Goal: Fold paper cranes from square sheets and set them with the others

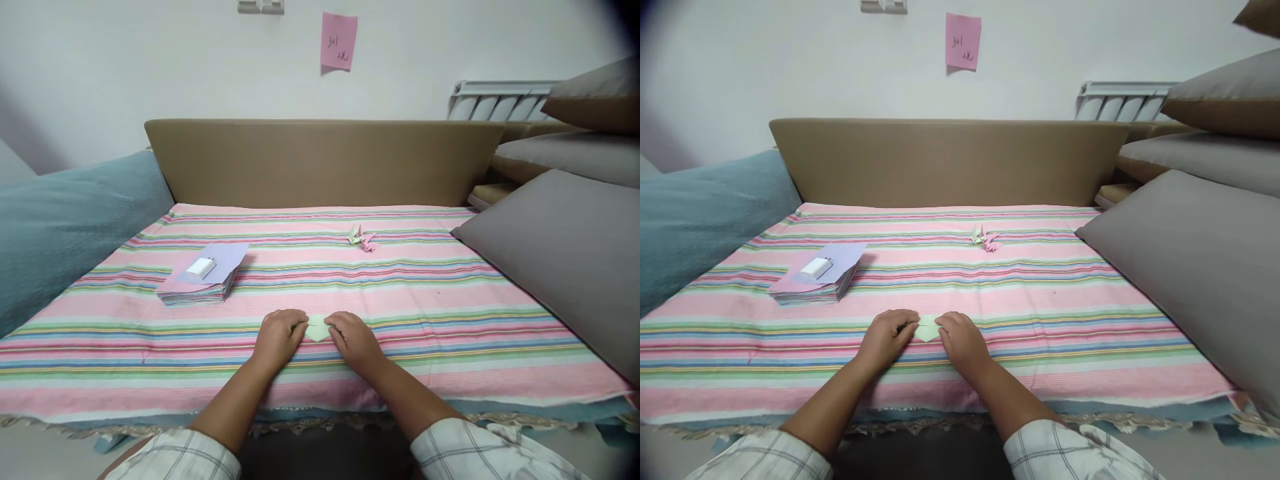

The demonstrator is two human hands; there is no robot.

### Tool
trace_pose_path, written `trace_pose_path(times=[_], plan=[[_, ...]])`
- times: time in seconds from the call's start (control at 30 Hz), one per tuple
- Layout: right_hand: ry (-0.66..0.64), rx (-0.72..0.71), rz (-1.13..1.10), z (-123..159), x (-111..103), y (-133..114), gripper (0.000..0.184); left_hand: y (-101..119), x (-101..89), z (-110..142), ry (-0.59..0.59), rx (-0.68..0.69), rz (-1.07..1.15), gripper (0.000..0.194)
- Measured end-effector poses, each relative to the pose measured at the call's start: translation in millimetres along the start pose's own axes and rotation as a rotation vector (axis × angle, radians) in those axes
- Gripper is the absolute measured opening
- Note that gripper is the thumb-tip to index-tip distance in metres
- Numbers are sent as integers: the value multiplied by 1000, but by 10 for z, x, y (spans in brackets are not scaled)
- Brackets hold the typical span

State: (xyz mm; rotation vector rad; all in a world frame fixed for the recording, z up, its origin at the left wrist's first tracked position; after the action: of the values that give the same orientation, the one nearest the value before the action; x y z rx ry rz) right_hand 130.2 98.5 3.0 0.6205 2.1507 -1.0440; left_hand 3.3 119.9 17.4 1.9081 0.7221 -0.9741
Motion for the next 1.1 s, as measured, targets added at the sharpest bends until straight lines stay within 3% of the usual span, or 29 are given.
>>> trace_pose_path(times=[0.5,0.87,1.1], plan=[[-87,38,76,-41,85,-51,24,-127,-68,26,-61,-91,0,10],[-134,-37,192,-41,143,-153,35,-194,-89,42,-57,-194,-68,18],[-166,-63,209,-36,178,-161,36,-143,-112,41,-105,-180,-79,9]])
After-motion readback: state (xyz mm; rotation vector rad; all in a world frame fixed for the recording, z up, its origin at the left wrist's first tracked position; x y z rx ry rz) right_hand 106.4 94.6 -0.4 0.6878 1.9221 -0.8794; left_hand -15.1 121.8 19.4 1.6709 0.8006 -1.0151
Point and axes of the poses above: each hand's wrist, its own z-axis away from the middle knuckle, its own x-axis out of the palm, y = z × x, the point moved 10 cm from there along -z, towards the middle knuckle, and after that the axes turned 3 degrees about -x, right-handed, at the moved point
